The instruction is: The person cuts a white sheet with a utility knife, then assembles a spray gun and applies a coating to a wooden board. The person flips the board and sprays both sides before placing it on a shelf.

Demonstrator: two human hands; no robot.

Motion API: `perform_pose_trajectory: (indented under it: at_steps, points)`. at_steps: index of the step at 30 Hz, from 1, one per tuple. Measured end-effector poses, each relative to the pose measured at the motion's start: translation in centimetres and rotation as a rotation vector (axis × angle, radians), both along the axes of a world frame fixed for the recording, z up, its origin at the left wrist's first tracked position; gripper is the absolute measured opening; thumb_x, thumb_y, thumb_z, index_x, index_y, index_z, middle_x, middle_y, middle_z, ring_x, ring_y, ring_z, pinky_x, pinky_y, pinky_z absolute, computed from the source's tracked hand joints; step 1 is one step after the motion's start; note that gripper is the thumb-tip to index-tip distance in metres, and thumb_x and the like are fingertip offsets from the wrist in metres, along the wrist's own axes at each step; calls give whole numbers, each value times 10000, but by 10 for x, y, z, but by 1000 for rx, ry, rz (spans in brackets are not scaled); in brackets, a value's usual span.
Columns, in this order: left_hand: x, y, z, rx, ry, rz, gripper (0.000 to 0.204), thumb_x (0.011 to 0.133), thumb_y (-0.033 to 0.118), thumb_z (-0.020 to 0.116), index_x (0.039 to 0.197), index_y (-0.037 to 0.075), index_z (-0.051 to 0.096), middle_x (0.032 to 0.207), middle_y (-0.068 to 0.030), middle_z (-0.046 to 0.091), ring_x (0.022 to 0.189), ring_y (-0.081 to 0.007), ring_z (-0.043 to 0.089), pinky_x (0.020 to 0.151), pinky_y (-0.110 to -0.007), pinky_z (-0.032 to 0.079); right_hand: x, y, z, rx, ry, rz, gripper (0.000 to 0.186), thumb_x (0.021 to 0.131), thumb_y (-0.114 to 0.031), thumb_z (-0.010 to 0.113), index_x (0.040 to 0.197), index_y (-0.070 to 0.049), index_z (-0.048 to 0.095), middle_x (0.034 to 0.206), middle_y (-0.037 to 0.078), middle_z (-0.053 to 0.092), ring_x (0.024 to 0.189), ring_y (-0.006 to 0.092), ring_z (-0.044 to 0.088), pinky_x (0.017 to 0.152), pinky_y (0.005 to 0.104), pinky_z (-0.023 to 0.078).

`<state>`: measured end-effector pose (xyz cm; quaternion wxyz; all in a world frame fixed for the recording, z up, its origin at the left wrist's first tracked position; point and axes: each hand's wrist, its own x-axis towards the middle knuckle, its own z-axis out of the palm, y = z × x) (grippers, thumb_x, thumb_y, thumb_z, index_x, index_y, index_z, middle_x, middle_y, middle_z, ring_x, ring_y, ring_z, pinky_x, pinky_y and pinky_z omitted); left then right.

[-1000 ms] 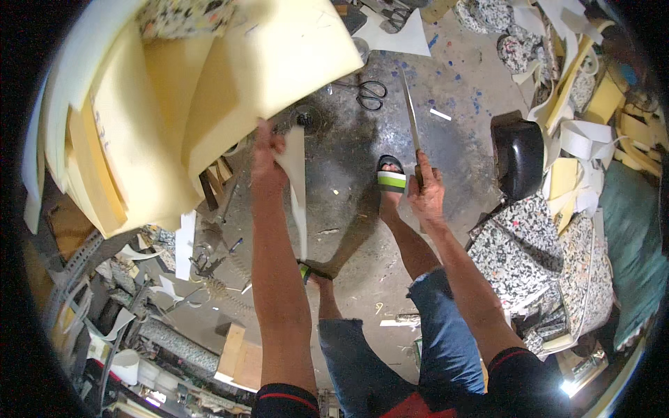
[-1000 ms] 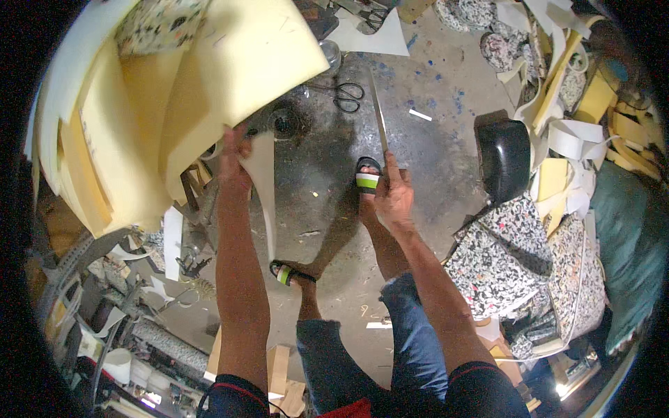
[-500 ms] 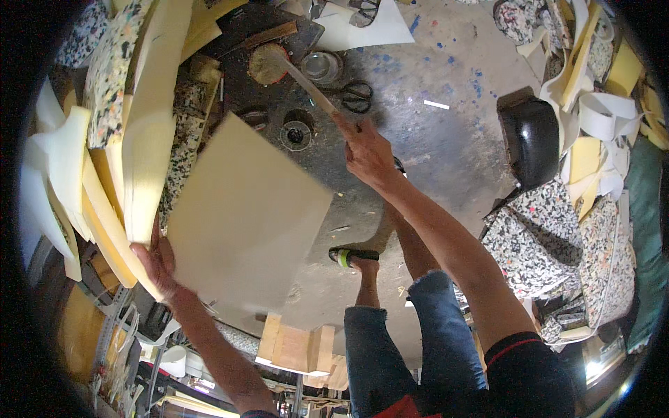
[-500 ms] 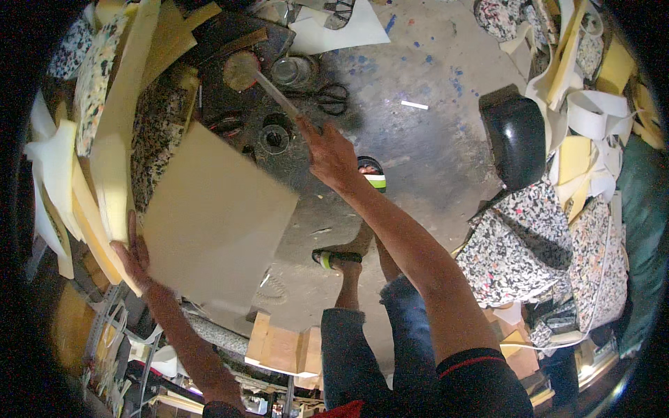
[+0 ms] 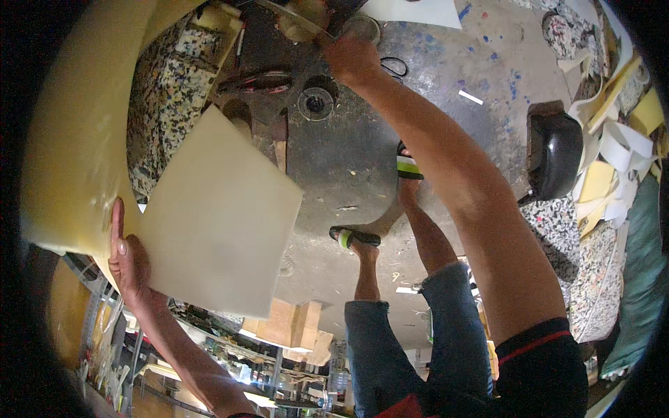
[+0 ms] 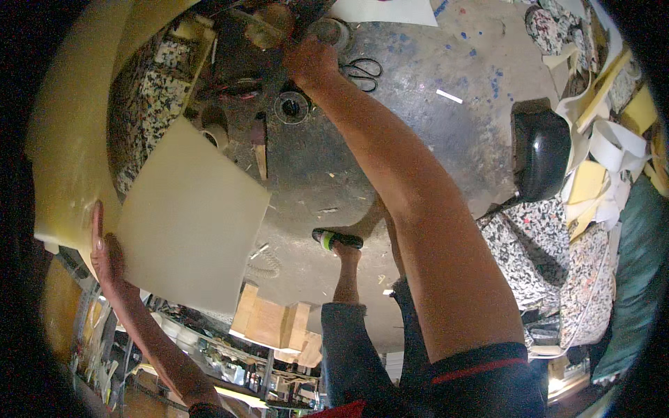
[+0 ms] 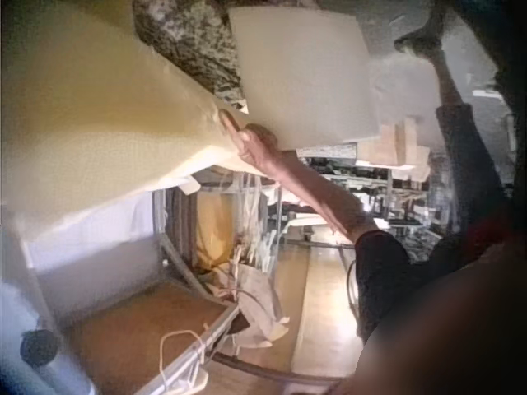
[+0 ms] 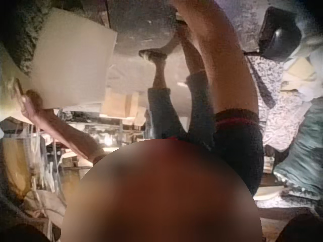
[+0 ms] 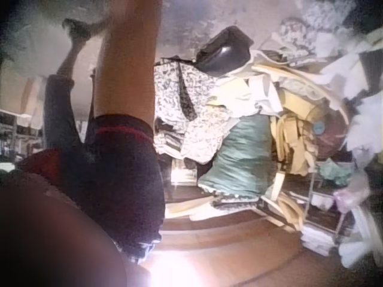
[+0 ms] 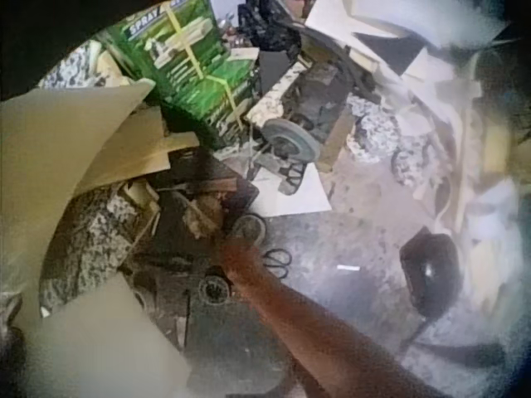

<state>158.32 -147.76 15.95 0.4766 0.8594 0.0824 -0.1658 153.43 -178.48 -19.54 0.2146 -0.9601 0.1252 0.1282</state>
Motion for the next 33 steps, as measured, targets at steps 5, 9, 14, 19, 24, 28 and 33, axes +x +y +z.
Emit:
perform_pose_trajectory:
  at_steps: [5,9,14,19,24,28,33]
  points:
    - [3,5,3,12,86,-51,645,966,315,627,1469,-10,388,580,114,345,504,8,275,499,-145,222,2,-21,36,25,175,146,245,885,-145,588,1090,-28,654,955,204,700,884,362,709,638,484,588]
    - [3,1,6,-78,85,-83,632,969,301,628,1460,-22,394,579,113,329,499,10,277,473,-161,238,-17,-27,68,23,308,47,297,888,-143,589,1162,-37,635,951,192,701,886,348,706,670,464,591]
    - [1,0,6,-93,81,-70,630,968,325,631,1443,-31,420,578,113,331,497,11,280,467,-163,221,-63,-47,94,-121,389,114,425,886,-113,587,1309,-93,562,881,162,679,824,319,692,702,436,584]
    - [-1,0,11,-32,65,-38,615,966,326,633,1432,-26,441,575,114,334,502,6,279,478,-162,221,-116,-86,130,150,308,148,506,915,-117,580,1411,-169,490,957,133,656,777,266,683,725,408,572]
    - [-2,-3,12,-83,45,-45,588,971,308,625,1429,-17,451,577,115,335,510,3,278,487,-159,214,-112,-92,122,1178,274,-353,500,962,-216,609,1430,-127,456,1041,126,656,793,217,693,664,363,575]
    - [-5,-5,11,-24,28,-30,564,982,284,611,1431,-15,447,582,115,329,515,5,277,491,-156,218,-57,-57,48,1653,234,-642,363,976,-194,599,1276,2,542,958,161,643,734,235,680,561,374,544]
    - [-8,-6,8,-45,15,-61,560,988,267,602,1442,-15,431,592,114,330,522,10,277,496,-155,220,-39,-48,-3,1554,339,-616,470,982,-196,590,1412,-51,466,1078,192,646,826,294,703,685,378,620]
